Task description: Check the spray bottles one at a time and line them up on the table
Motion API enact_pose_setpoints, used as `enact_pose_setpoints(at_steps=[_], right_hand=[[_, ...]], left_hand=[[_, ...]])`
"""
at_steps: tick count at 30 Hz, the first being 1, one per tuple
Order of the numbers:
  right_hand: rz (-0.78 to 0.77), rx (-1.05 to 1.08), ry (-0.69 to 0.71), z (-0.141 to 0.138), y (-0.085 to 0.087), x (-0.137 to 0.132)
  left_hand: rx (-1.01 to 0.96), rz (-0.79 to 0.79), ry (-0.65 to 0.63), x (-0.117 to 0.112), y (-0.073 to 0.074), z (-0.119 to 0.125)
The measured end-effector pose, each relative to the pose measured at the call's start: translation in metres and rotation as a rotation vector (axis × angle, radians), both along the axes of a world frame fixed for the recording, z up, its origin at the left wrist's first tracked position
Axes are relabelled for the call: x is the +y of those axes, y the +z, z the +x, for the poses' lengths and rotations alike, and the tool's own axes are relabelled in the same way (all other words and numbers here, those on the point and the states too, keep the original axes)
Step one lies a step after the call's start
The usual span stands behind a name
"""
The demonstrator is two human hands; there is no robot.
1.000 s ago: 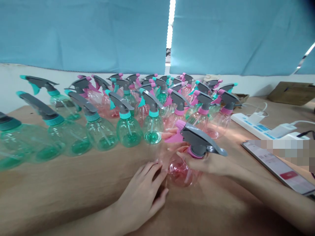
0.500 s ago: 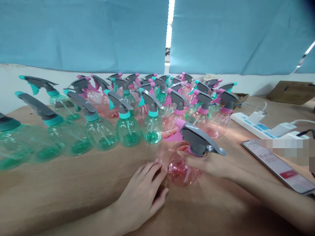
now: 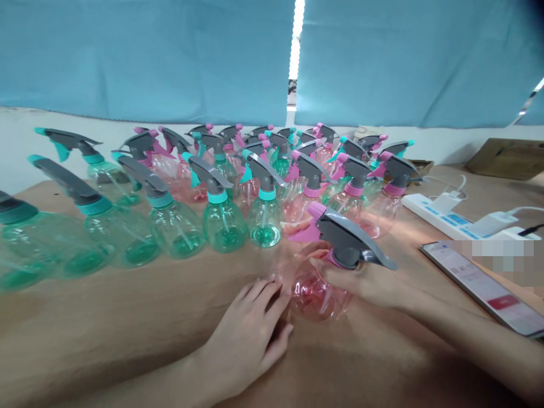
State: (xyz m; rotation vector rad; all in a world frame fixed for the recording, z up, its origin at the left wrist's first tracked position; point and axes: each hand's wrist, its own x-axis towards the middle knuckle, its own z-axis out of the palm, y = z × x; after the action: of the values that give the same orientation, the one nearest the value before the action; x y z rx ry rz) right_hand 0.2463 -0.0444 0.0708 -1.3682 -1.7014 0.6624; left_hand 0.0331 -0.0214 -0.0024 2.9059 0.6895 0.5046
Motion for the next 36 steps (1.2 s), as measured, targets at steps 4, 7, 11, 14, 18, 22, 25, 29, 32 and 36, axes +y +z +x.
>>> enact_pose_setpoints(at_steps=[4, 7, 11, 14, 18, 22, 25, 29, 32, 36], right_hand=[[-0.016, 0.085, 0.048, -0.0009, -0.0001, 0.0014], [-0.036, 0.129, 0.073, -0.0017, -0.0008, 0.002], [-0.069, 0.144, 0.08, -0.0028, 0.0008, 0.0017], [-0.093, 0.117, 0.053, -0.0028, 0.0029, 0.0015], [-0.082, 0.055, 0.024, -0.0022, 0.0044, 0.0015], [-0.029, -0.016, -0.041, -0.0021, 0.0056, 0.0002], [-0.033, -0.059, -0.083, -0.0017, 0.0063, -0.002], [-0.03, -0.078, -0.117, -0.0007, 0.0061, -0.0042], [-0.042, -0.053, -0.11, -0.0008, 0.007, -0.004], [-0.075, 0.0, -0.08, -0.0011, 0.0082, -0.0024]], left_hand=[[0.005, -0.015, 0.001, 0.0001, 0.0018, 0.0007], [0.007, -0.009, -0.002, 0.0001, 0.0018, 0.001], [0.014, -0.005, -0.001, 0.0004, 0.0016, 0.0005], [0.023, -0.004, 0.002, 0.0006, 0.002, 0.0004], [0.022, -0.001, 0.003, 0.0004, 0.0016, 0.0], [0.013, 0.007, 0.003, 0.0, 0.0013, -0.0009], [0.012, 0.005, 0.001, 0.0004, 0.002, -0.001], [0.014, 0.009, -0.002, 0.0012, 0.002, -0.0006], [0.013, 0.015, -0.002, 0.0013, 0.0007, -0.001], [0.021, 0.005, -0.004, 0.0009, 0.0, -0.0021]])
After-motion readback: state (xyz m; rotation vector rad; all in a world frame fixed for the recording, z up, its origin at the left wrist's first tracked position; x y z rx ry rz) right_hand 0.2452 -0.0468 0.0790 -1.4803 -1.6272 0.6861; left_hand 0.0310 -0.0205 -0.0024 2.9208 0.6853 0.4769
